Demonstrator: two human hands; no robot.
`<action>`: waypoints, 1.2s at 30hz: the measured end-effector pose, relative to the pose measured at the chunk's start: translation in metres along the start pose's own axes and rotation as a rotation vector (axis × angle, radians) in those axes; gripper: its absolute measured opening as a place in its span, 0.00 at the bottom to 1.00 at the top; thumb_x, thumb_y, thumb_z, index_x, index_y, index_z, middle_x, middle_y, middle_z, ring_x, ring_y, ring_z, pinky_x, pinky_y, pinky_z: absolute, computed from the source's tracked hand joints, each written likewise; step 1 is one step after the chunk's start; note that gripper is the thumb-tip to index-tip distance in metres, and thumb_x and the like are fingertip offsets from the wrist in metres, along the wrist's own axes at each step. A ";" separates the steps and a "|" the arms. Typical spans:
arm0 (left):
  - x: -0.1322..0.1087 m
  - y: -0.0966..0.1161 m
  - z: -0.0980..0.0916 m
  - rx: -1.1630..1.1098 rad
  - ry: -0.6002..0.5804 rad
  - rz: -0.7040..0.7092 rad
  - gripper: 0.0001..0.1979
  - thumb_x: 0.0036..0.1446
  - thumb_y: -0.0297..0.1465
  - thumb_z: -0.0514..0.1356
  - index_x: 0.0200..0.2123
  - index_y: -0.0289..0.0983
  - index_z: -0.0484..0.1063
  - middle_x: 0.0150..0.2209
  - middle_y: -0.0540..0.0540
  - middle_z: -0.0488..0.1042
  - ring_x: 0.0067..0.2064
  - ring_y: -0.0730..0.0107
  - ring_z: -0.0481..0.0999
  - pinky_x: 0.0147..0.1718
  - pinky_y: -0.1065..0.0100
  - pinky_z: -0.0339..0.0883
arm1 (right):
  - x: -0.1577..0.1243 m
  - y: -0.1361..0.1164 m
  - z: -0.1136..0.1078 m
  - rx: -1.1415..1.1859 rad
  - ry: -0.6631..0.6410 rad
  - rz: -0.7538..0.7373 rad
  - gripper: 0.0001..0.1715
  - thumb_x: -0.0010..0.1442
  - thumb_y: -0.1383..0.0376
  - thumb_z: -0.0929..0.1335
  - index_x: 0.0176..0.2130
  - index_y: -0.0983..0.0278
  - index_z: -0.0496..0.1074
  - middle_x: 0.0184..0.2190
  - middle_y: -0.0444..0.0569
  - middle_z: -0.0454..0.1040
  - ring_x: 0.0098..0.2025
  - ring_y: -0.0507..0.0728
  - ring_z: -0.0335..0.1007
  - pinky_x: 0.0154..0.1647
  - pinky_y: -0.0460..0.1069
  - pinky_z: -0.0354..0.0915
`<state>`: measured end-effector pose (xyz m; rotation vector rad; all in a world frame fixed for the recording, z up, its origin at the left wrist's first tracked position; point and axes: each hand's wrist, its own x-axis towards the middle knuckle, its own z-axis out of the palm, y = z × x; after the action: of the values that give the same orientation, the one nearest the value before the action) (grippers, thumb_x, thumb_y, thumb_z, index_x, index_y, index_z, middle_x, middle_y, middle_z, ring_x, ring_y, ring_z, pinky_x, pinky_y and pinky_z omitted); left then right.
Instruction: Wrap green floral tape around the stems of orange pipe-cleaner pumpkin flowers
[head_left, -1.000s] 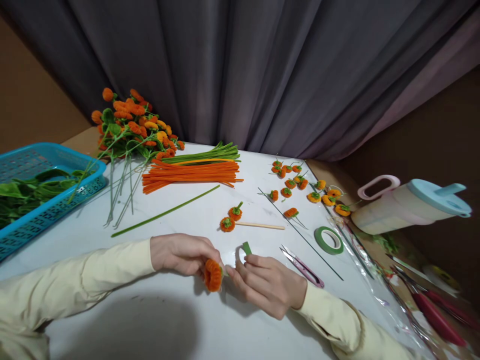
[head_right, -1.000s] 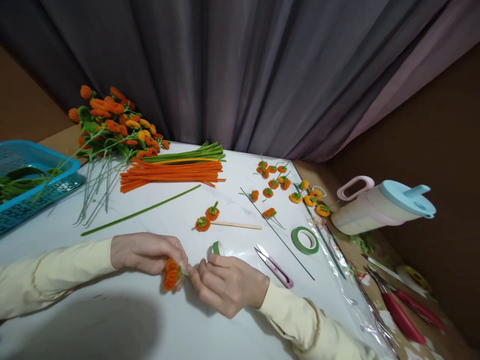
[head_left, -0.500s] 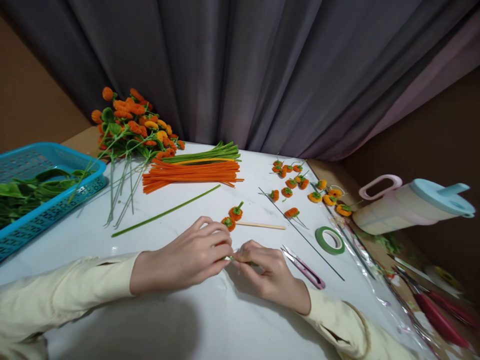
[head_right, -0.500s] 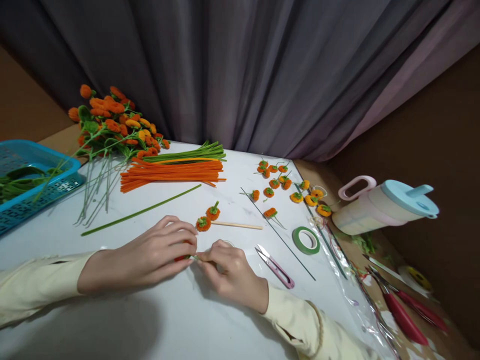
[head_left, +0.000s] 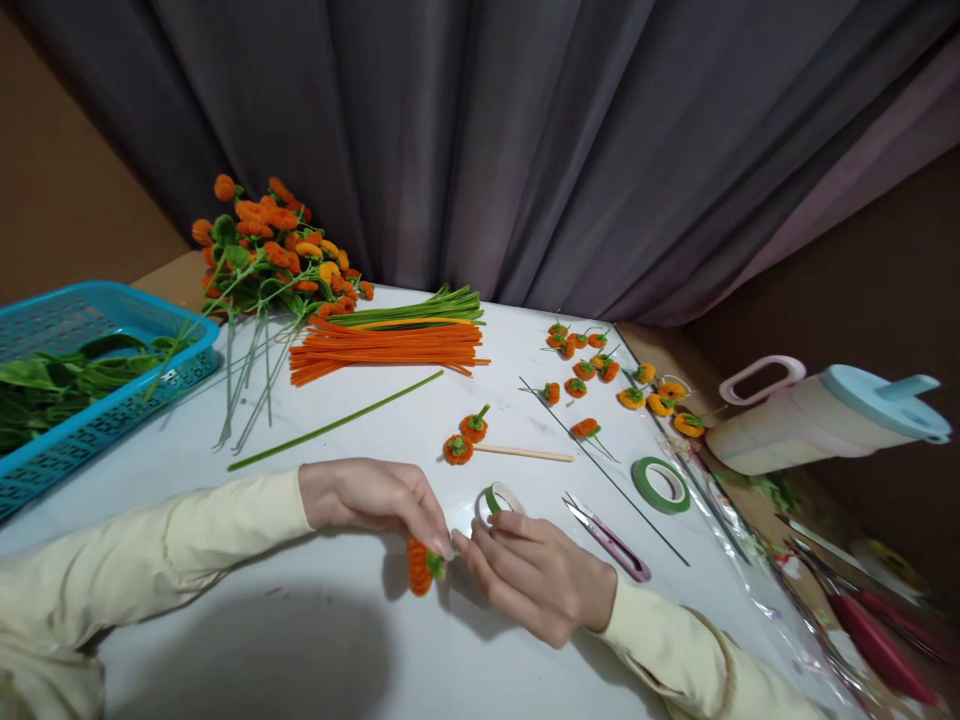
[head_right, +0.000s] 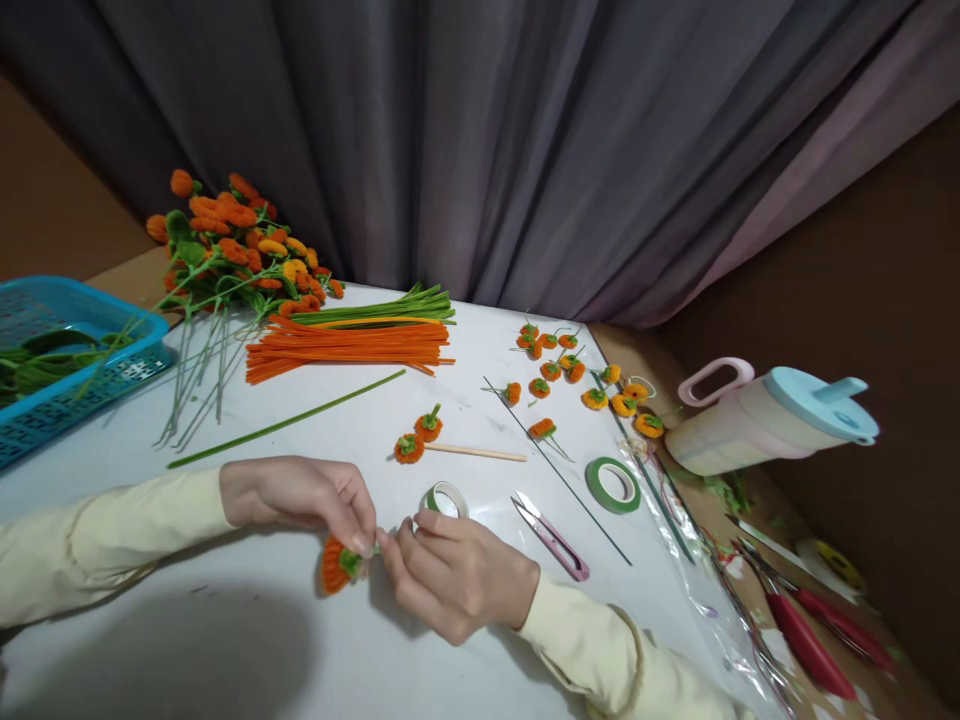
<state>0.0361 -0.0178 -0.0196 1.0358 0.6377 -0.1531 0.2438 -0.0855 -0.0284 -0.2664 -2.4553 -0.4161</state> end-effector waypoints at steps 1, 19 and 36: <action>0.002 -0.001 -0.001 -0.043 -0.018 -0.022 0.12 0.34 0.35 0.70 0.23 0.35 0.76 0.20 0.50 0.73 0.27 0.71 0.71 0.33 0.70 0.64 | -0.001 0.001 0.000 -0.005 -0.008 -0.017 0.08 0.59 0.78 0.64 0.37 0.78 0.73 0.29 0.58 0.78 0.34 0.56 0.73 0.35 0.50 0.71; -0.022 0.007 0.030 1.091 0.443 0.554 0.07 0.58 0.24 0.55 0.29 0.34 0.72 0.31 0.46 0.75 0.41 0.64 0.73 0.47 0.63 0.59 | 0.000 -0.002 0.009 0.590 0.047 0.571 0.10 0.64 0.74 0.61 0.40 0.66 0.70 0.26 0.46 0.76 0.23 0.50 0.65 0.40 0.51 0.67; -0.012 0.008 0.014 0.503 0.266 0.206 0.10 0.50 0.35 0.63 0.34 0.35 0.74 0.31 0.46 0.75 0.35 0.65 0.73 0.37 0.65 0.64 | 0.001 -0.005 0.003 0.524 0.070 0.650 0.09 0.61 0.73 0.63 0.33 0.64 0.71 0.19 0.40 0.72 0.17 0.48 0.61 0.49 0.56 0.62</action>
<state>0.0353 -0.0278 -0.0019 1.6186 0.7466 0.0089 0.2401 -0.0891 -0.0313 -0.7635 -2.1521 0.4773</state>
